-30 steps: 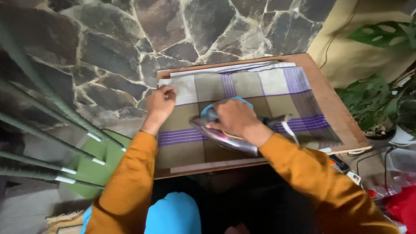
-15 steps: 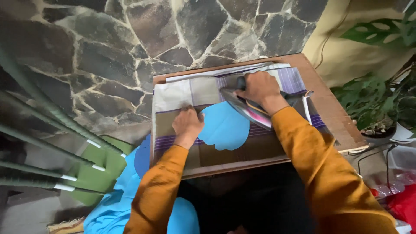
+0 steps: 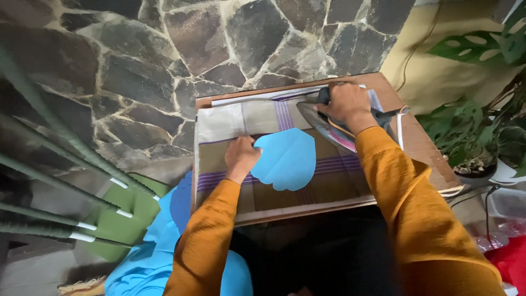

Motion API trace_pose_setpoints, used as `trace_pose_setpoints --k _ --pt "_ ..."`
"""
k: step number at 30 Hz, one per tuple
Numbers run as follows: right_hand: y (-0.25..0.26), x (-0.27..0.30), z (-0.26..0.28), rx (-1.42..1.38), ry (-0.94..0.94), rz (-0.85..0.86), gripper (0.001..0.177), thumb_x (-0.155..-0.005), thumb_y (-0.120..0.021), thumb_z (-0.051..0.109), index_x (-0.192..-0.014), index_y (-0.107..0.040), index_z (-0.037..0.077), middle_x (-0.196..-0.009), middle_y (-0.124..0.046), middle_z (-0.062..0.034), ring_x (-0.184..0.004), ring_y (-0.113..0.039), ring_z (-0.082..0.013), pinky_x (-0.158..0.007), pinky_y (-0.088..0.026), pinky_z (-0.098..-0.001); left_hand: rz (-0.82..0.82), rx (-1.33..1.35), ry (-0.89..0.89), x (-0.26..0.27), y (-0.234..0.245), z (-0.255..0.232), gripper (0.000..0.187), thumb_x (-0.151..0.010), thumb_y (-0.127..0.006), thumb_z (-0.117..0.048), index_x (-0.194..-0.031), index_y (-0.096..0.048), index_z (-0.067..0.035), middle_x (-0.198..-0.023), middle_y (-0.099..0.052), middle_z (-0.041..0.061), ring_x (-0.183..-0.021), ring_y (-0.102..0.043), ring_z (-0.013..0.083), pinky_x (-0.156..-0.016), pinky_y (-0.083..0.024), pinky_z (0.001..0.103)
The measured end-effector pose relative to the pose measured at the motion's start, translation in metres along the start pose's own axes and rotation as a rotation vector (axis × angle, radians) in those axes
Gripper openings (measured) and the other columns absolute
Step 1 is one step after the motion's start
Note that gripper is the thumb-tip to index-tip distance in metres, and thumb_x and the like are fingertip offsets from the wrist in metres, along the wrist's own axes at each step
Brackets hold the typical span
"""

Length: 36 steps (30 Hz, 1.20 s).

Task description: Ironing small blue leaf-shaped fabric cutouts on a padded board.

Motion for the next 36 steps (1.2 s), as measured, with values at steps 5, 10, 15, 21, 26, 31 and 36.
trace_pose_setpoints --k 5,10,15,21,26,31,36 --pt "0.010 0.009 0.014 0.108 0.113 -0.135 0.064 -0.071 -0.060 0.051 -0.122 -0.040 0.017 -0.103 -0.055 -0.0102 -0.099 -0.052 -0.0314 -0.077 -0.046 -0.0457 -0.073 0.105 -0.137 0.037 0.029 -0.030 0.022 -0.077 -0.057 -0.020 -0.090 -0.065 -0.005 -0.083 -0.063 0.018 -0.083 -0.062 0.0383 -0.071 -0.051 0.048" --pt "0.072 0.059 0.073 -0.051 0.468 -0.201 0.057 -0.078 -0.057 0.052 -0.117 -0.051 0.011 -0.114 -0.048 -0.0141 -0.111 -0.041 -0.0345 -0.088 -0.037 -0.0513 -0.214 0.236 -0.372 0.055 0.048 -0.049 0.020 -0.079 -0.059 -0.017 -0.092 -0.064 -0.002 -0.083 -0.061 0.018 -0.082 -0.061 0.0374 -0.073 -0.051 0.044" --pt "0.061 0.052 0.090 0.005 0.476 -0.050 0.060 -0.076 -0.053 0.058 -0.124 -0.048 0.022 -0.128 -0.044 -0.0118 -0.123 -0.034 -0.0330 -0.096 -0.032 -0.0528 -0.397 0.263 -0.455 0.050 0.063 -0.036 0.016 -0.077 -0.060 -0.013 -0.088 -0.062 -0.002 -0.078 -0.064 0.020 -0.079 -0.060 0.0405 -0.072 -0.047 0.049" --pt "0.017 -0.008 0.011 0.243 -0.011 0.118 0.059 -0.076 -0.054 0.051 -0.128 -0.043 0.026 -0.125 -0.049 -0.0080 -0.122 -0.038 -0.0286 -0.091 -0.032 -0.0506 -0.343 0.102 -0.225 -0.009 0.028 0.040 0.020 -0.077 -0.060 -0.027 -0.088 -0.063 -0.010 -0.079 -0.065 0.015 -0.077 -0.063 0.0337 -0.070 -0.049 0.044" --pt "-0.003 -0.013 -0.007 0.019 0.081 0.146 0.056 -0.077 -0.058 0.044 -0.120 -0.052 0.010 -0.103 -0.064 -0.0191 -0.100 -0.059 -0.0370 -0.081 -0.046 -0.0474 -0.205 0.115 -0.170 0.067 0.069 0.009 0.049 -0.083 -0.053 -0.019 -0.128 -0.039 -0.004 -0.122 -0.045 0.026 -0.108 -0.046 0.0464 -0.089 -0.042 0.055" --pt "0.002 -0.008 -0.005 -0.395 0.106 0.165 0.052 -0.074 -0.065 0.037 -0.110 -0.057 0.000 -0.050 -0.060 -0.0141 -0.046 -0.063 -0.0272 -0.066 -0.049 -0.0358 -0.127 -0.195 -0.424 0.110 0.051 0.023 0.033 -0.087 -0.042 -0.031 -0.116 -0.054 -0.023 -0.123 -0.049 0.007 -0.110 -0.048 0.0348 -0.092 -0.034 0.053" --pt "0.066 0.045 0.063 -0.214 0.202 0.048 0.057 -0.070 -0.058 0.057 -0.088 -0.065 0.003 -0.082 -0.066 -0.0225 -0.085 -0.062 -0.0398 -0.076 -0.049 -0.0468 -0.329 -0.245 -0.668 0.153 0.063 0.008 0.035 -0.089 -0.044 -0.039 -0.103 -0.062 -0.012 -0.111 -0.052 0.004 -0.108 -0.046 0.0251 -0.088 -0.034 0.045"
Point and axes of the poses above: each hand's wrist, its own x-axis away from the middle knuckle, its own y-axis out of the back of the hand, z = x × y, the point moved 6 cm from there along -x, towards the middle knuckle
